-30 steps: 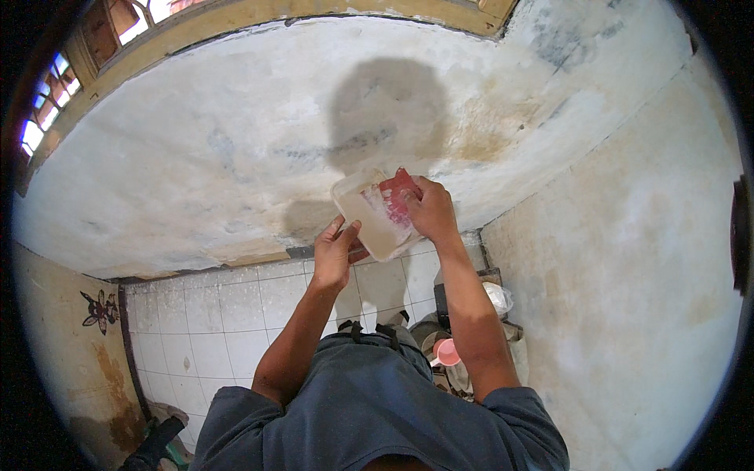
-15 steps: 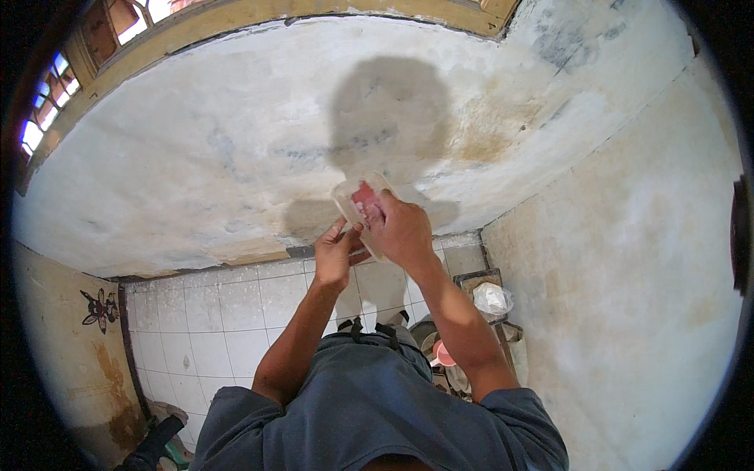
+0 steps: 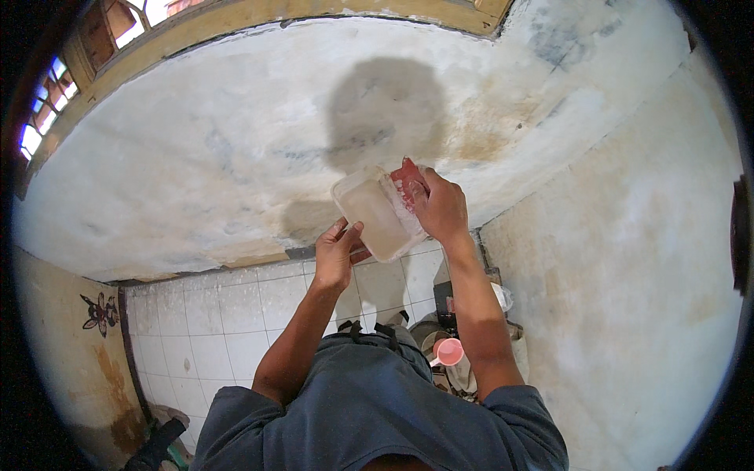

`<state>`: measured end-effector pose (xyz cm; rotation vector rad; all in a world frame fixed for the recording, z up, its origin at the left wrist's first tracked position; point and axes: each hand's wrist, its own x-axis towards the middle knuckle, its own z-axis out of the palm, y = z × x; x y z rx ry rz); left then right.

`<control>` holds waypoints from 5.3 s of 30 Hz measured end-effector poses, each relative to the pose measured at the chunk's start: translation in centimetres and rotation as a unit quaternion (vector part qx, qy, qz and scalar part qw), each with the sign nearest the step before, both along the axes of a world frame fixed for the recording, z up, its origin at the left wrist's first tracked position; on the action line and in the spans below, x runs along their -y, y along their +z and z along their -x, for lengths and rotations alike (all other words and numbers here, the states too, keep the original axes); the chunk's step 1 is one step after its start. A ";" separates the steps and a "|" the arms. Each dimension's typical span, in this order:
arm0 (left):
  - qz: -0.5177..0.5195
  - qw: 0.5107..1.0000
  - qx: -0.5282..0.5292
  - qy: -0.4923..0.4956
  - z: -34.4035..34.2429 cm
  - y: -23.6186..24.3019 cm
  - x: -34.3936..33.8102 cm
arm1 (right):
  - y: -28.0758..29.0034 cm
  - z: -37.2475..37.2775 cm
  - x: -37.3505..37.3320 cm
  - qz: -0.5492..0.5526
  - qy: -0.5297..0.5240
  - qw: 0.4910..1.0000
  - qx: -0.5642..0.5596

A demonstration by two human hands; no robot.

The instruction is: The person applies white plaster to a wall with a plastic scraper. They scoop plaster from a tray and spread it across the wall surface multiple times.

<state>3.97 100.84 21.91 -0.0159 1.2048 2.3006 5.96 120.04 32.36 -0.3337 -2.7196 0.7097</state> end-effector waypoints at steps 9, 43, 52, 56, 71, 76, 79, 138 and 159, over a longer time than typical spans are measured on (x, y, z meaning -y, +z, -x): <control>0.011 1.000 0.004 0.011 -0.2 0.3 -0.2 | -1.1 -0.4 2.5 -0.068 0.048 0.995 -0.052; -0.004 0.999 0.005 0.033 -0.7 0.2 -0.6 | -2.4 -1.4 7.0 -0.105 0.095 0.984 -0.106; -0.059 0.994 -0.005 0.092 0.0 -2.0 -0.8 | -2.3 -2.0 8.8 -0.071 0.135 0.981 -0.120; -0.011 0.999 0.006 0.040 -0.3 -0.8 -0.6 | -1.5 -1.7 6.2 -0.011 0.123 0.983 -0.137; 0.018 0.999 0.023 0.037 -0.2 0.5 0.0 | -3.9 1.2 -1.6 0.159 0.001 0.985 -0.064; 0.024 0.999 0.021 0.035 -0.3 0.4 0.2 | -4.0 1.1 -0.6 0.137 -0.001 0.989 -0.063; 0.026 0.999 0.023 0.030 -0.3 0.1 0.3 | -4.4 1.2 -0.1 0.139 -0.001 0.989 -0.050; 0.019 0.999 0.025 0.034 -1.2 -0.1 0.0 | -1.9 0.2 1.6 0.055 0.001 0.997 -0.046; 0.011 0.999 0.014 0.027 -1.1 -0.6 0.2 | -0.1 -1.1 5.3 0.053 0.024 0.997 -0.055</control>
